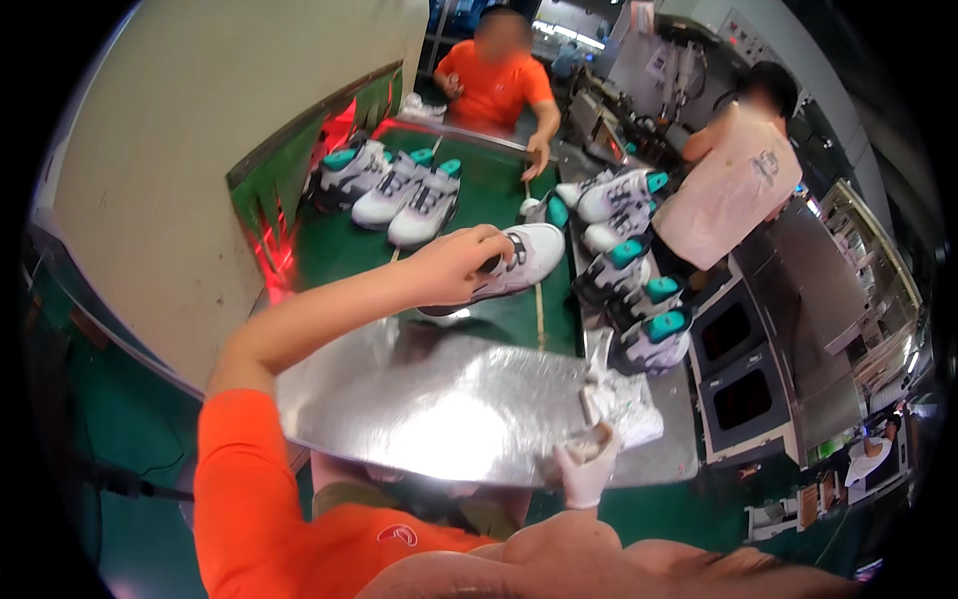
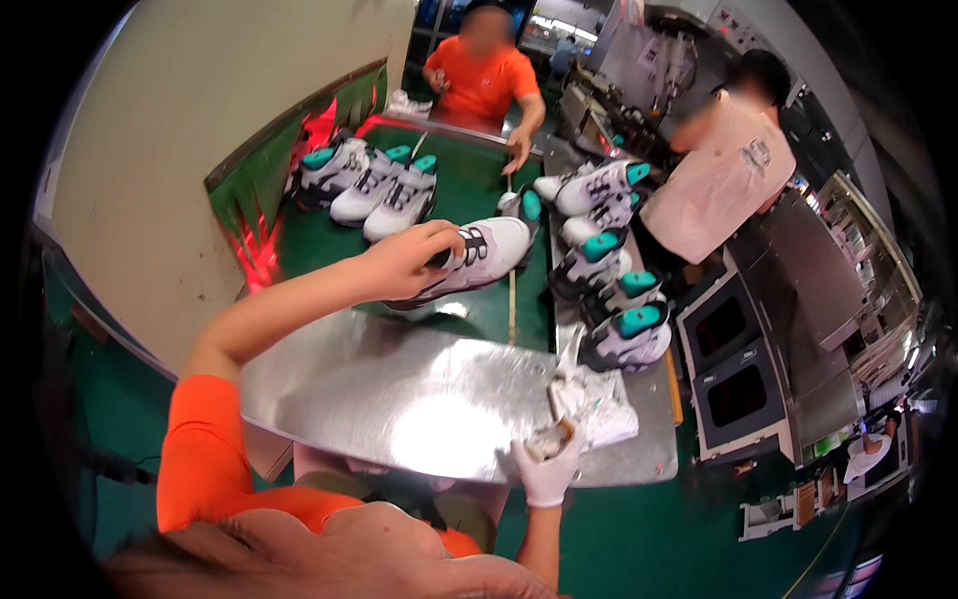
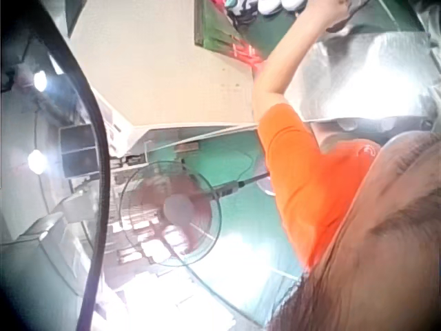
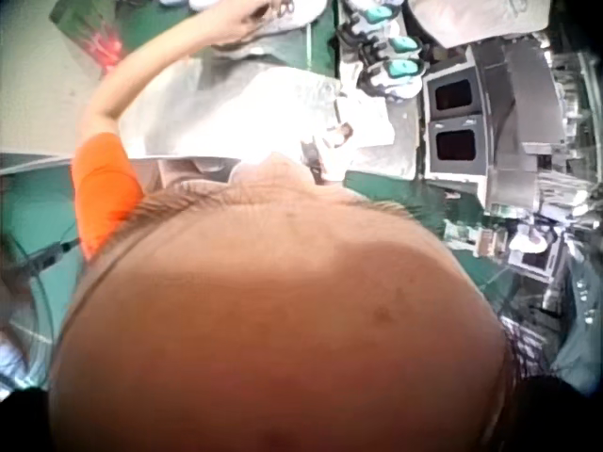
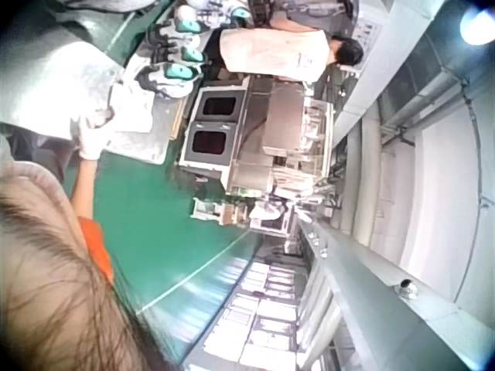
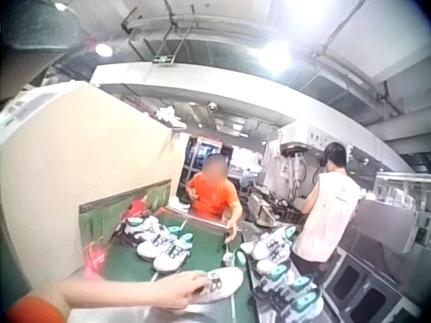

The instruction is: The person uses a syringe to apply a white substance to the seams and surfaces of white and teal sneakers. They rotate the shoe to access different areas, then place it on a metal table and repeat the process with another shoe from a nearby pile.

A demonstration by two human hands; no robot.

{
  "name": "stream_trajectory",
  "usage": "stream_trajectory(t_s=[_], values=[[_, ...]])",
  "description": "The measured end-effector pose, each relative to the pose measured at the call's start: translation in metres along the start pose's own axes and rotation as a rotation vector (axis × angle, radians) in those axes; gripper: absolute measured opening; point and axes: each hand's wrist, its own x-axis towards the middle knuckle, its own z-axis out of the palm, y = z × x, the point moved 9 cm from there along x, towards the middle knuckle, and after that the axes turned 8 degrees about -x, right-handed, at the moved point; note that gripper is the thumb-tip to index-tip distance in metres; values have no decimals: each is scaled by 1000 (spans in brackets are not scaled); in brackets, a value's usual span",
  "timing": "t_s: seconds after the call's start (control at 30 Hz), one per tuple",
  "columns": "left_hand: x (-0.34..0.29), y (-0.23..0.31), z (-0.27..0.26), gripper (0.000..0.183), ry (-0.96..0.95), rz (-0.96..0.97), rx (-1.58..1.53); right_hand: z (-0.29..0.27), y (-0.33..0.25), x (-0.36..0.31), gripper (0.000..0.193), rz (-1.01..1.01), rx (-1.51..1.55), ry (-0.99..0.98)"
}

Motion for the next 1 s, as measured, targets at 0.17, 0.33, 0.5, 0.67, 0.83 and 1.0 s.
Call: stream_trajectory(t_s=[0.17,0.33,0.5,0.67,0.83,1.0], values=[[-97,100,17,35,-367,197,42,-2,6,-1,75,-34,32,6],[-153,153,27,31,-385,302,128,10,33,4,69,134,134,-133],[-162,145,34,41,-285,220,186,-5,9,5,68,271,421,-163],[-163,140,38,31,-167,359,297,-8,1,4,65,374,296,-294],[-169,140,38,30,-173,401,279,-21,-17,8,66,376,310,-331],[-176,142,36,21,-122,420,284,-19,-17,17,67,348,181,-490]])
